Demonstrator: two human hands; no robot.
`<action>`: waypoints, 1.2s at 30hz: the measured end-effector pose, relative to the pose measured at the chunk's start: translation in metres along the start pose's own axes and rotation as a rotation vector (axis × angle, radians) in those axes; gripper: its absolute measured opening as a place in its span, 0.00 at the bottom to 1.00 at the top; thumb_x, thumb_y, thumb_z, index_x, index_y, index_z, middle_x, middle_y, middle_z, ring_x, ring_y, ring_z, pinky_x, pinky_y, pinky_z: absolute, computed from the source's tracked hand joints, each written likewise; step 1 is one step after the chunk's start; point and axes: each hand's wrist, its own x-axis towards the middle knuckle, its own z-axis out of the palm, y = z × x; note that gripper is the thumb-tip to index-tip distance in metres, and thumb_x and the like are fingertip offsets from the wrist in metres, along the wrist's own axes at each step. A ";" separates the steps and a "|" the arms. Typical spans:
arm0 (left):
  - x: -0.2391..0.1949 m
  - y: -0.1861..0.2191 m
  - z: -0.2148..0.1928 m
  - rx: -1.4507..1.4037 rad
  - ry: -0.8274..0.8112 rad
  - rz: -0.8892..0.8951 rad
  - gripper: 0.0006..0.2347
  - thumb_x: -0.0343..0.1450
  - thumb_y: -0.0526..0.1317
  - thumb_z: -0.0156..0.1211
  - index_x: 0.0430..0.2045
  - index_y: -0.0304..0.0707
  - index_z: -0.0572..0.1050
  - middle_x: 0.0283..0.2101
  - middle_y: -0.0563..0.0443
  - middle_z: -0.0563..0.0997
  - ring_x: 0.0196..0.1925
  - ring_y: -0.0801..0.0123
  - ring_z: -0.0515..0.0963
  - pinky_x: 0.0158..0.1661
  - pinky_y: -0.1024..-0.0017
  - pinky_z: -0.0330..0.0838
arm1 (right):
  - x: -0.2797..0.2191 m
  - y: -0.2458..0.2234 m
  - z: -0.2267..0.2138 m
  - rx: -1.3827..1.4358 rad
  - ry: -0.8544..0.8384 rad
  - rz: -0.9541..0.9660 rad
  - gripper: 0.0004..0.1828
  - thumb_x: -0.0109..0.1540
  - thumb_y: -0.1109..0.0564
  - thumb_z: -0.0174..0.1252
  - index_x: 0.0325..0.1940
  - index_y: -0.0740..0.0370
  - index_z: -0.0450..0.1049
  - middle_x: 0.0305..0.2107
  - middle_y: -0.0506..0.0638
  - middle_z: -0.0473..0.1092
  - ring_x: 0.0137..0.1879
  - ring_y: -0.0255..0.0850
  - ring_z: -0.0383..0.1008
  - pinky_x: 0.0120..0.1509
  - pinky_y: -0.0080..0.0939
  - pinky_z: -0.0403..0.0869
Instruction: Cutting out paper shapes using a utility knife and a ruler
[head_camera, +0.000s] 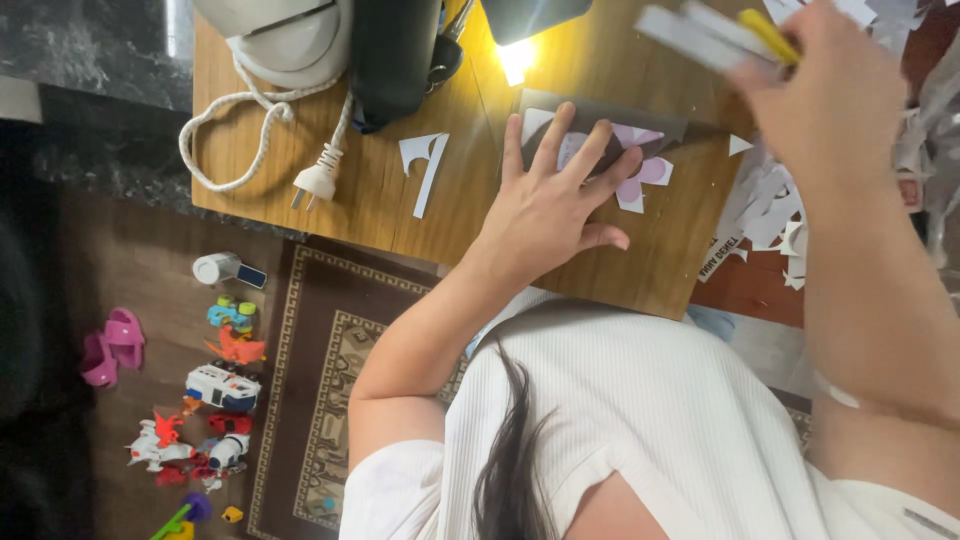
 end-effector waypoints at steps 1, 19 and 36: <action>0.000 0.000 0.002 0.021 0.016 -0.003 0.35 0.70 0.77 0.48 0.67 0.64 0.65 0.68 0.55 0.66 0.73 0.45 0.62 0.63 0.26 0.59 | -0.004 0.015 0.004 -0.120 0.141 -0.009 0.12 0.74 0.53 0.72 0.53 0.59 0.75 0.39 0.50 0.77 0.37 0.46 0.76 0.35 0.50 0.74; -0.034 0.010 -0.046 -0.298 0.571 0.204 0.17 0.78 0.49 0.55 0.20 0.40 0.70 0.28 0.53 0.71 0.26 0.68 0.71 0.28 0.73 0.59 | -0.023 -0.046 -0.040 0.126 -0.398 -0.049 0.28 0.63 0.45 0.69 0.60 0.62 0.71 0.52 0.56 0.74 0.52 0.61 0.74 0.49 0.62 0.70; -0.020 0.029 -0.012 -0.124 0.276 0.162 0.23 0.77 0.61 0.57 0.51 0.40 0.70 0.55 0.46 0.70 0.52 0.60 0.74 0.51 0.66 0.69 | -0.038 0.157 0.056 0.622 -0.241 0.086 0.05 0.74 0.66 0.62 0.50 0.67 0.72 0.38 0.55 0.67 0.38 0.43 0.61 0.40 0.43 0.58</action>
